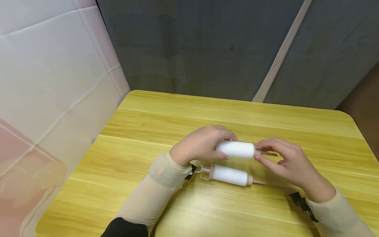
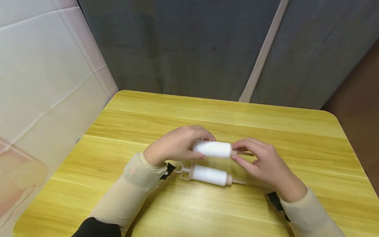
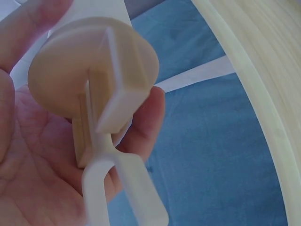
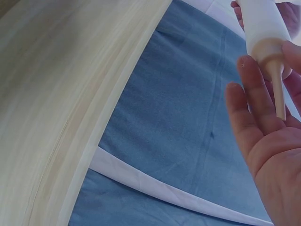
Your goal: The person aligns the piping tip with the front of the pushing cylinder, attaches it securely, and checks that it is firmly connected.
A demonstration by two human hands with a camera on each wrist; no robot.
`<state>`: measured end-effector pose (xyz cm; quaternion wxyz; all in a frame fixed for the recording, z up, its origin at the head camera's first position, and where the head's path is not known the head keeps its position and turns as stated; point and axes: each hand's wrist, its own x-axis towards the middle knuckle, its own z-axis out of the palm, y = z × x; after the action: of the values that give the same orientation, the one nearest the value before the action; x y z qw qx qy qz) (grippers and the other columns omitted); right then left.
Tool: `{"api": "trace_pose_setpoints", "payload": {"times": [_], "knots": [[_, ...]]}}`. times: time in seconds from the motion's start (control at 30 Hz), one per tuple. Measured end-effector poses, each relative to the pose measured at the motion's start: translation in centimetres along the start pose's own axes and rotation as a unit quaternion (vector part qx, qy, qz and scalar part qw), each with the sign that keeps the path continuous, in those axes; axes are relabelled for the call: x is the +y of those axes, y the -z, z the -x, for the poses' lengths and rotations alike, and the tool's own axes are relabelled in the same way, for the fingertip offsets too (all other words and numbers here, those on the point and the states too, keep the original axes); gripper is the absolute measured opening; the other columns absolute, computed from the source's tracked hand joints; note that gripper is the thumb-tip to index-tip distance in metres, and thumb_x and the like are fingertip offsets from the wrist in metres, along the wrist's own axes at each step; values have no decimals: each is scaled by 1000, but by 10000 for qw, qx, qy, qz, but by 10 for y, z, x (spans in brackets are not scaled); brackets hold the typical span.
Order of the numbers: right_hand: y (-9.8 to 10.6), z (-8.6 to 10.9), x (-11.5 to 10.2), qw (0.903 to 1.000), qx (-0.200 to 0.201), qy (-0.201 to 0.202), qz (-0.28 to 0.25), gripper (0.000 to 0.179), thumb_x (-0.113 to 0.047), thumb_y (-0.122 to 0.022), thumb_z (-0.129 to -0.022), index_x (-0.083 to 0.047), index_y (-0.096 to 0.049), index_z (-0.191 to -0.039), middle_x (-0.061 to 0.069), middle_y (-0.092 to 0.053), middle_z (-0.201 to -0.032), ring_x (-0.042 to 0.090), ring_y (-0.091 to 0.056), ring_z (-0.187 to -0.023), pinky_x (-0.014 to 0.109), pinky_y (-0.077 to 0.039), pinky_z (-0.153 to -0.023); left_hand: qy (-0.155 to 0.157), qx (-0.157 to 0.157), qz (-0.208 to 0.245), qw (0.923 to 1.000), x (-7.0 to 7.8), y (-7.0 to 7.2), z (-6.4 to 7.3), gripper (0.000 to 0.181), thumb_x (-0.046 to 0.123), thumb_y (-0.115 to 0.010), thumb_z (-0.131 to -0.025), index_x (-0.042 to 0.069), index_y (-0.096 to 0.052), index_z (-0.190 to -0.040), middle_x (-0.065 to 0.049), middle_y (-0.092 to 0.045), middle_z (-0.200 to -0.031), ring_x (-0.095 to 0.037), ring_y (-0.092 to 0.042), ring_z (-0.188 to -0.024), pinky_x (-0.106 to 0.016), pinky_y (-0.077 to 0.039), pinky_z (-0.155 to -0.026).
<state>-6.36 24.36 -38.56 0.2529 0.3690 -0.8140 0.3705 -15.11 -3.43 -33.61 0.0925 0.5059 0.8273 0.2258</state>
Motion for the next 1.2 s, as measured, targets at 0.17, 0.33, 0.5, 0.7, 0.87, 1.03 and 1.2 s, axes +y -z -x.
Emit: {"api": "trace_pose_setpoints", "payload": {"times": [0.17, 0.33, 0.5, 0.7, 0.87, 1.03, 1.2], "knots": [[1, 3, 1, 9995, -194, -253, 58, 22, -26, -76, -102, -8, -76, -115, 2, -77, -106, 10, -74, -95, 18, -57, -87, -52, 44, -20, 10000, 0, 0, 1, 43, 16, -89, -88, 13, -73, -128, 0, -71, -120, -13, -63, -100, -29, -52, -90], [4, 4, -1, 9976, -418, -554, 87, 34, 2, -86, -86, -11, -75, -116, -2, -76, -107, 10, -74, -96, 19, -57, -88, -122, 77, -51, 9999, 0, 0, 0, 43, 15, -90, -87, 13, -73, -127, 0, -71, -120, -13, -63, -100, -29, -52, -90], [5, 4, -2, 9950, -503, -806, 291, 36, 5, -85, -84, -13, -74, -114, -6, -76, -107, 9, -73, -95, 17, -56, -86, -158, 87, -30, 9998, -1, -1, 0, 42, 16, -90, -87, 13, -73, -126, 0, -71, -119, -13, -64, -100, -29, -52, -90], [5, 5, -5, 9913, -611, -1128, 280, 39, 11, -84, -83, -11, -71, -113, -7, -75, -107, 9, -74, -96, 18, -57, -85, -137, 69, -21, 9999, 0, -1, 0, 42, 16, -90, -88, 13, -73, -127, 0, -71, -120, -13, -64, -101, -29, -52, -90], [5, 5, -7, 9867, -658, -1466, 257, 29, 7, -78, -92, -13, -71, -113, -6, -75, -104, 8, -72, -91, 17, -57, -80, -167, 47, -3, 9998, 2, -1, 1, 43, 15, -90, -87, 13, -74, -127, 0, -72, -121, -13, -63, -103, -28, -51, -91], [6, 4, -9, 9849, -514, -1593, 440, 24, 5, -72, -98, -15, -74, -112, -6, -76, -102, 7, -68, -86, 17, -51, -73, -233, -114, 123, 9996, 4, -3, 1, 42, 17, -87, -90, 12, -72, -129, -1, -71, -124, -13, -63, -105, -27, -51, -91], [5, 4, -7, 9917, -341, -1233, 85, 37, 9, -81, -88, -14, -75, -115, -5, -75, -109, 6, -70, -96, 17, -56, -85, -78, -38, 92, 9999, 1, -2, 0, 41, 18, -86, -92, 12, -72, -130, -2, -70, -125, -14, -63, -104, -28, -51, -91]]}}
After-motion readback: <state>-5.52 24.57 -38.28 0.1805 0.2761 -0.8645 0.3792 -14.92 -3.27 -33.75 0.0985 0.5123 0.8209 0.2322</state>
